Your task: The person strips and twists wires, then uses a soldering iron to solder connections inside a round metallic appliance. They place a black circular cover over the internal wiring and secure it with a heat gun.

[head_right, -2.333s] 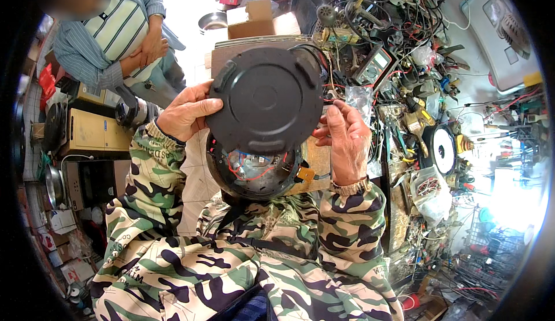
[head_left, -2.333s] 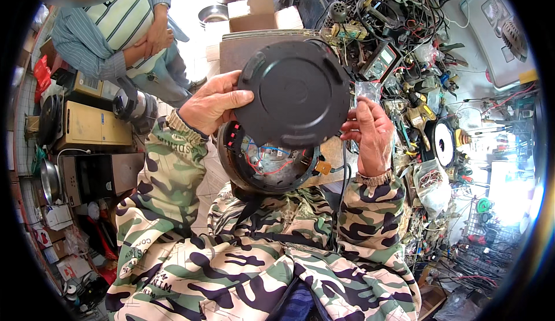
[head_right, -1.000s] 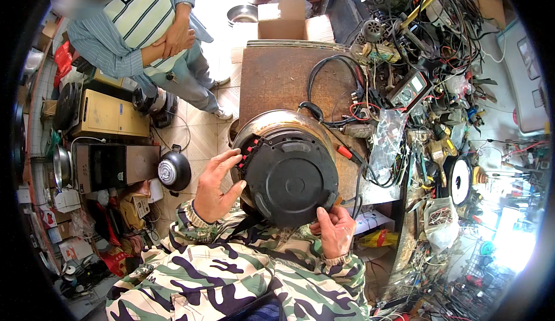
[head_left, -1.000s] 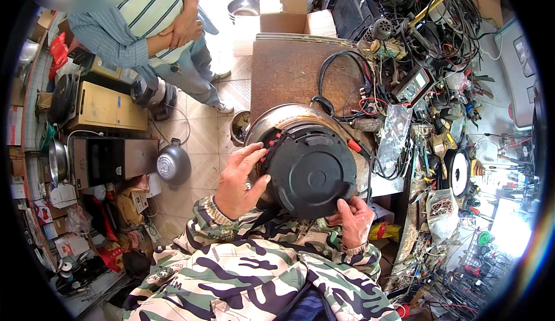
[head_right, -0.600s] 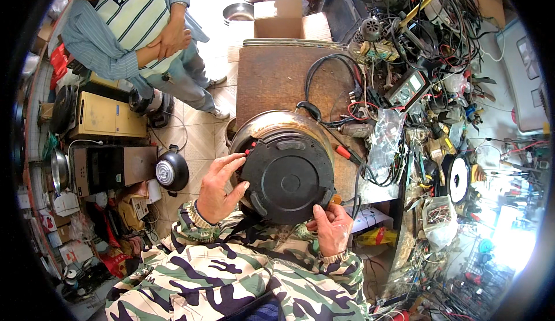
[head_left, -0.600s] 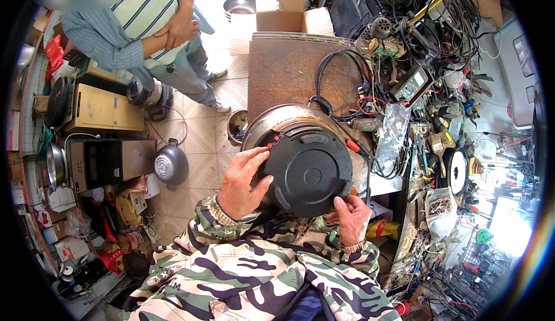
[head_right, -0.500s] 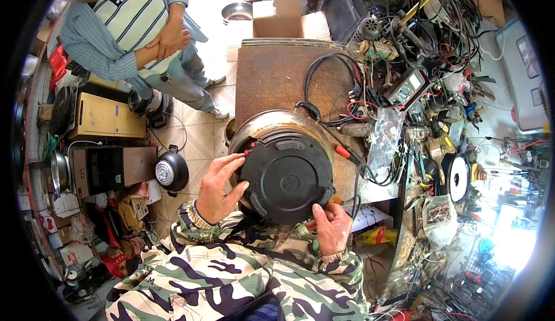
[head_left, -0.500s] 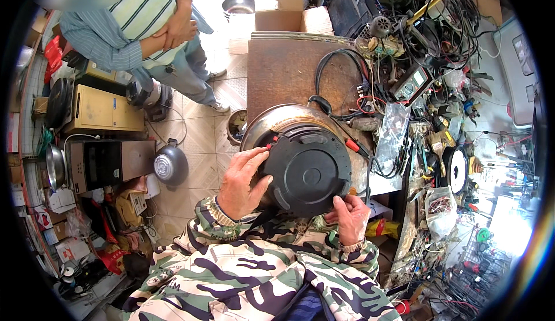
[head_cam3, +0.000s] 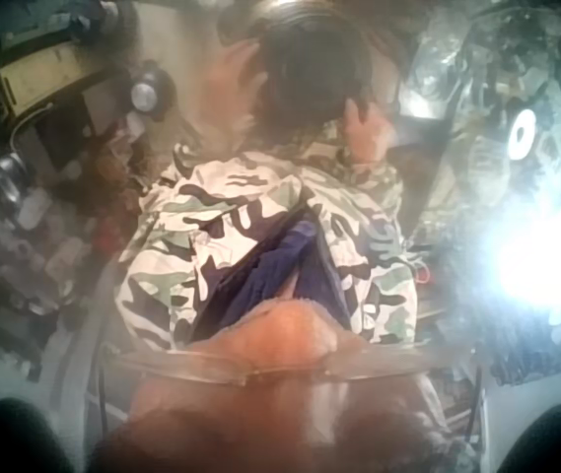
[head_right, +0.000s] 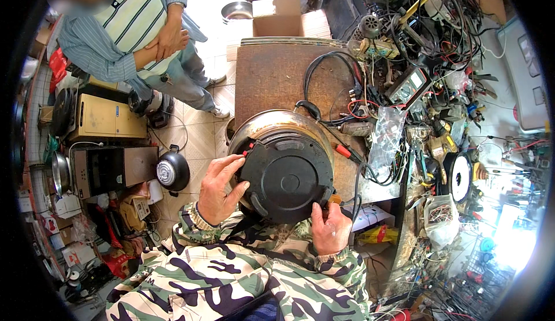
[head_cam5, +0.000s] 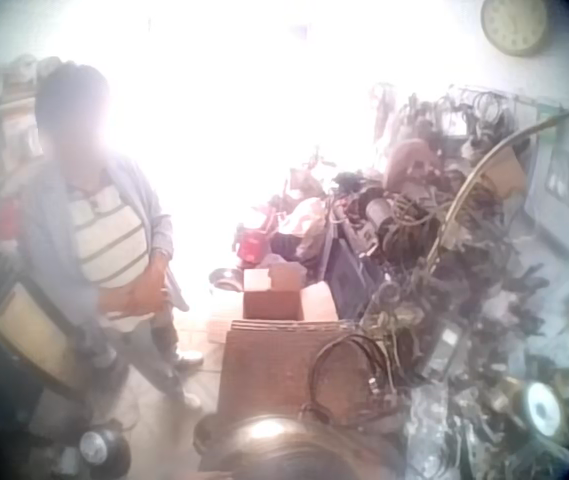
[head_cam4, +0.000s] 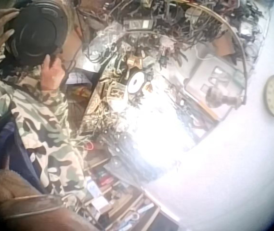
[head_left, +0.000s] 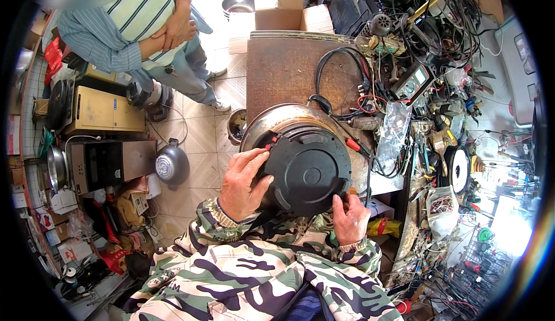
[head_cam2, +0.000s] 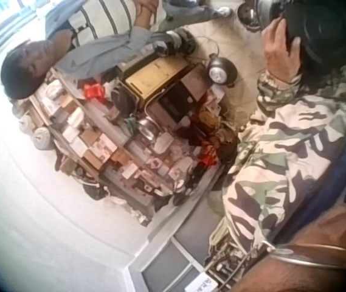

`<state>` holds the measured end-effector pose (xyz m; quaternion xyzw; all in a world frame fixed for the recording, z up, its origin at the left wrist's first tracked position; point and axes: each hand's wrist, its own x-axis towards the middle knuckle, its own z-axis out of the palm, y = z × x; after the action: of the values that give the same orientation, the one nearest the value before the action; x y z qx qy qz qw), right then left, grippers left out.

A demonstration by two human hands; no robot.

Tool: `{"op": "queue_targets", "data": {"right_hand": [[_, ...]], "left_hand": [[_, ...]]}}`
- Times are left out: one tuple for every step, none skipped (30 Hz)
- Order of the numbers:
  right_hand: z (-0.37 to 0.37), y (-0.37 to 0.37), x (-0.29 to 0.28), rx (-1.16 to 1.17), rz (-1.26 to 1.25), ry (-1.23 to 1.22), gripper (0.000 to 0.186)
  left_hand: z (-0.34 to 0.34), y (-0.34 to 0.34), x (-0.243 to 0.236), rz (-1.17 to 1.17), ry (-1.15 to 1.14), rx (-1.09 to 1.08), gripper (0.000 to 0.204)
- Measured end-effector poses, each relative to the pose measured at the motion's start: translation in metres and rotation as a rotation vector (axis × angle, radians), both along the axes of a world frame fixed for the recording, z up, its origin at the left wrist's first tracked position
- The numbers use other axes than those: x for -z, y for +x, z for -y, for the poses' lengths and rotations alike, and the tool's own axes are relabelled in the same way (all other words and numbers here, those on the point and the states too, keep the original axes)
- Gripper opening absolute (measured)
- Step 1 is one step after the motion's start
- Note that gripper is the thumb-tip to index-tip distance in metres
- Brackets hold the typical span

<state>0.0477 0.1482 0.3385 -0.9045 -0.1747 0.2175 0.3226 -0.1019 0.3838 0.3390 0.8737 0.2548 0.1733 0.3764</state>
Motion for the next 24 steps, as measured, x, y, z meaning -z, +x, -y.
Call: {"op": "queue_targets", "data": {"right_hand": [[-0.001,0.001,-0.002,-0.023,0.022,-0.018,0.029],[-0.002,0.001,-0.003,-0.045,0.043,-0.036,0.029],[-0.001,0.001,-0.002,-0.064,0.066,-0.043,0.029],[0.000,0.002,-0.001,-0.083,0.089,-0.051,0.029],[0.001,0.002,0.000,-0.101,0.113,-0.059,0.029],[0.000,0.002,-0.001,-0.106,0.114,-0.069,0.029],[-0.001,0.003,-0.002,-0.113,0.114,-0.078,0.029],[-0.002,0.004,-0.003,-0.120,0.115,-0.087,0.030],[-0.002,0.005,-0.004,-0.120,0.116,-0.079,0.030],[-0.003,0.006,-0.005,-0.120,0.117,-0.070,0.030],[-0.004,0.007,-0.005,-0.120,0.117,-0.062,0.031],[-0.004,0.008,-0.004,-0.134,0.130,-0.080,0.028],[-0.003,0.009,-0.004,-0.149,0.144,-0.099,0.025],[-0.002,0.010,-0.003,-0.163,0.158,-0.119,0.023],[-0.002,0.009,-0.003,-0.161,0.156,-0.116,0.023],[-0.003,0.009,-0.002,-0.161,0.154,-0.114,0.024],[-0.003,0.009,-0.001,-0.161,0.152,-0.111,0.024],[-0.004,0.009,-0.002,-0.156,0.144,-0.107,0.024],[-0.005,0.009,-0.003,-0.151,0.134,-0.102,0.024],[-0.005,0.010,-0.003,-0.146,0.126,-0.097,0.024],[-0.004,0.010,-0.003,-0.152,0.129,-0.105,0.024],[-0.004,0.011,-0.003,-0.160,0.129,-0.118,0.024],[-0.005,0.012,-0.004,-0.167,0.130,-0.131,0.024],[-0.005,0.012,-0.005,-0.181,0.146,-0.141,0.024]], "left_hand": [[0.000,0.000,0.000,0.001,0.001,0.001,0.049],[0.000,0.000,0.001,0.002,0.002,0.001,0.048],[0.000,0.000,0.000,0.003,0.004,0.002,0.048],[0.000,0.001,0.000,0.005,0.004,0.004,0.048],[0.000,0.001,0.000,0.006,-0.006,0.003,0.048],[0.000,0.001,0.000,0.006,-0.015,0.003,0.048],[0.000,0.001,-0.001,0.006,-0.023,0.001,0.047],[0.001,0.001,-0.001,0.006,-0.022,-0.004,0.047],[0.001,0.001,0.000,0.005,-0.021,-0.010,0.047],[0.001,0.001,-0.001,0.004,-0.020,-0.015,0.047],[0.001,0.002,-0.001,0.004,-0.018,-0.017,0.047],[0.001,0.002,0.000,0.005,-0.016,-0.019,0.047],[0.001,0.002,0.000,0.007,-0.015,-0.021,0.047],[0.001,0.002,0.000,0.007,-0.015,-0.023,0.047],[0.001,0.002,0.000,0.007,-0.014,-0.026,0.047],[0.001,0.002,0.001,0.008,-0.013,-0.030,0.047],[0.001,0.003,0.001,0.008,-0.010,-0.030,0.047],[0.001,0.003,0.001,0.008,-0.008,-0.030,0.047],[0.001,0.003,0.000,0.008,-0.005,-0.030,0.047],[0.002,0.003,0.000,0.006,0.001,-0.028,0.047],[0.002,0.003,0.000,0.005,0.008,-0.027,0.046],[0.001,0.004,0.000,0.001,0.008,-0.026,0.045],[0.001,0.004,0.000,0.006,0.005,-0.036,0.044],[0.001,0.004,0.000,0.011,0.001,-0.047,0.042]]}}
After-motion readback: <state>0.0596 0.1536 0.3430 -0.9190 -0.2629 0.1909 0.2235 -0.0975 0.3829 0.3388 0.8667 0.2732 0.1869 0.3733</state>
